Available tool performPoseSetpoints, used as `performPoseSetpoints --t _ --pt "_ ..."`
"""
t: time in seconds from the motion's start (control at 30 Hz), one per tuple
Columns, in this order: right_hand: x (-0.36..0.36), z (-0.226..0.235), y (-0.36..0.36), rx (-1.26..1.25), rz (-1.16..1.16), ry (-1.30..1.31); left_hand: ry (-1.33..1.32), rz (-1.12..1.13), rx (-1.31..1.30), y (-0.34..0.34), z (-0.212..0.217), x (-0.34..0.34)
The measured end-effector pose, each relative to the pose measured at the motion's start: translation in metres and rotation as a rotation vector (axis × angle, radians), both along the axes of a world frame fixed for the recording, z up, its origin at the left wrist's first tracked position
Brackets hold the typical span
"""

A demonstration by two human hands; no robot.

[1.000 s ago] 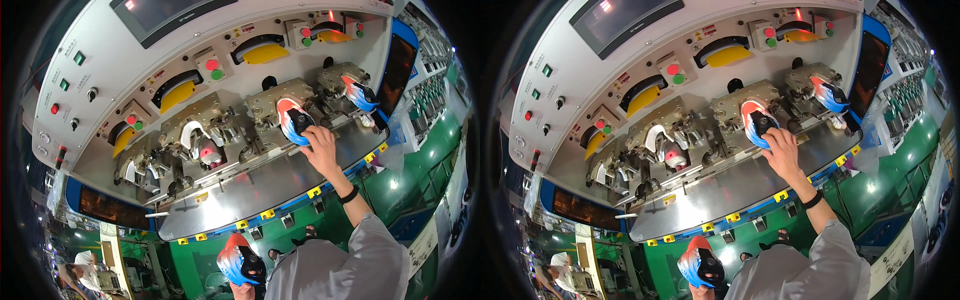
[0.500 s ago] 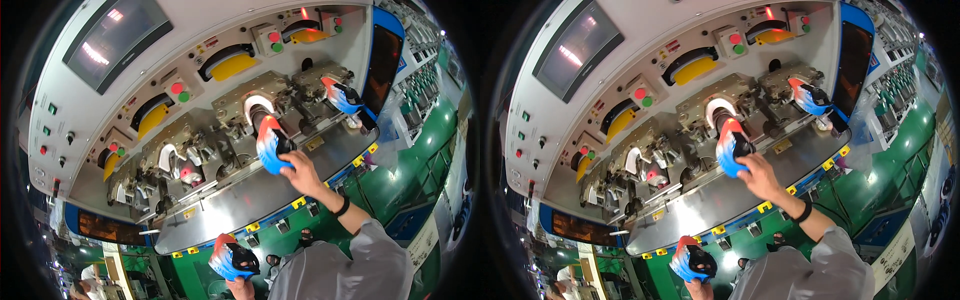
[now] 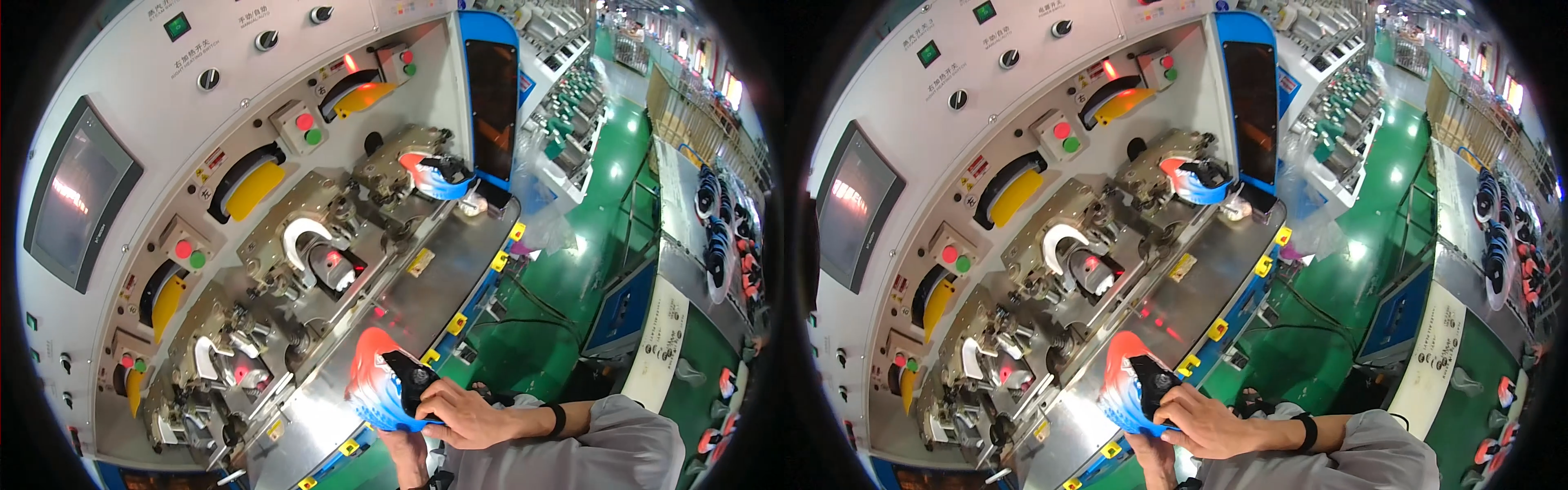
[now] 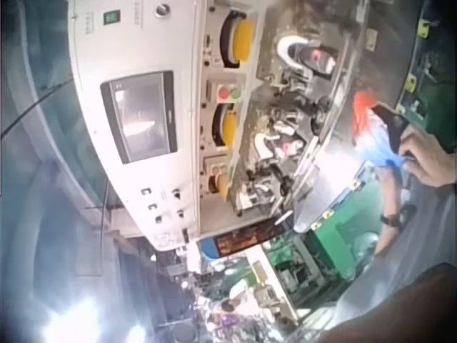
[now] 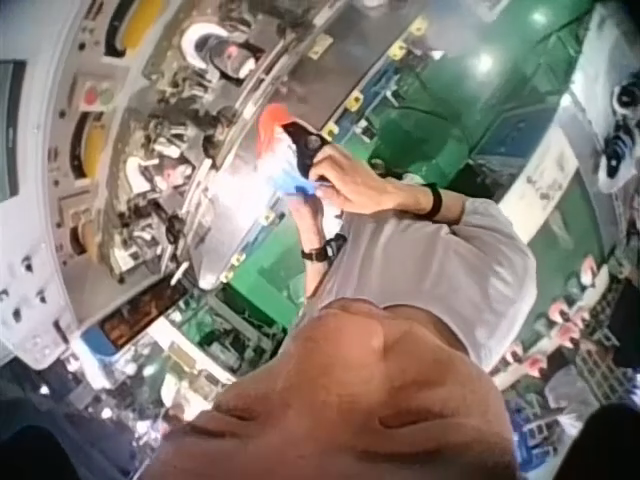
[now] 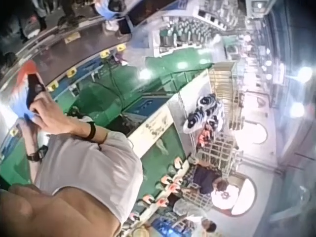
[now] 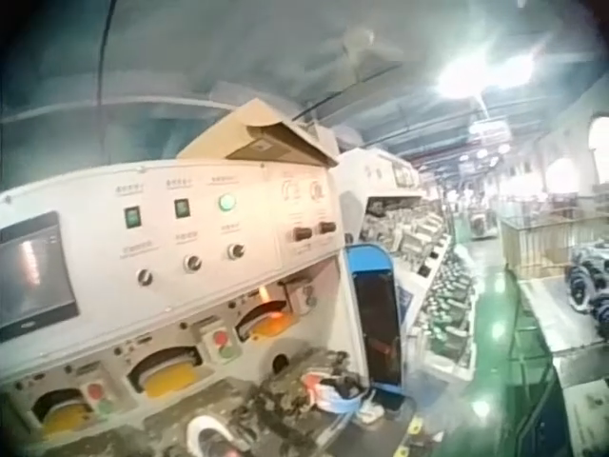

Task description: Loading shoe uppers onto lasts and placing them into a lasting machine for heat shaping.

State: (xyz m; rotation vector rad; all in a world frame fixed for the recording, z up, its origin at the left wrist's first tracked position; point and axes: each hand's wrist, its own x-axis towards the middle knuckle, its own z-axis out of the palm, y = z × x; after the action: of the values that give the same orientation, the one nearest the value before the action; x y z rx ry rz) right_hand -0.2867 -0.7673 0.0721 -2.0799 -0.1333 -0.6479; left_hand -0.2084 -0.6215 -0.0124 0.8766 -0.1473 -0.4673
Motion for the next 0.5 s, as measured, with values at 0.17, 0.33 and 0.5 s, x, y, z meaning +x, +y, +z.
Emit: performPoseSetpoints --t 0.17,0.33,0.5 --pt "-0.007 0.021 -0.059 0.376 0.323 0.31 0.05 -0.041 0.077 -0.017 -0.002 0.0" --pt "0.018 0.007 -0.195 -0.099 -0.556 0.0 0.019 -0.055 0.116 -0.034 -0.031 0.003" --pt "0.108 -0.027 -0.322 -0.495 -0.649 -0.253 0.025 0.046 0.626 -0.07 -0.017 -0.026"
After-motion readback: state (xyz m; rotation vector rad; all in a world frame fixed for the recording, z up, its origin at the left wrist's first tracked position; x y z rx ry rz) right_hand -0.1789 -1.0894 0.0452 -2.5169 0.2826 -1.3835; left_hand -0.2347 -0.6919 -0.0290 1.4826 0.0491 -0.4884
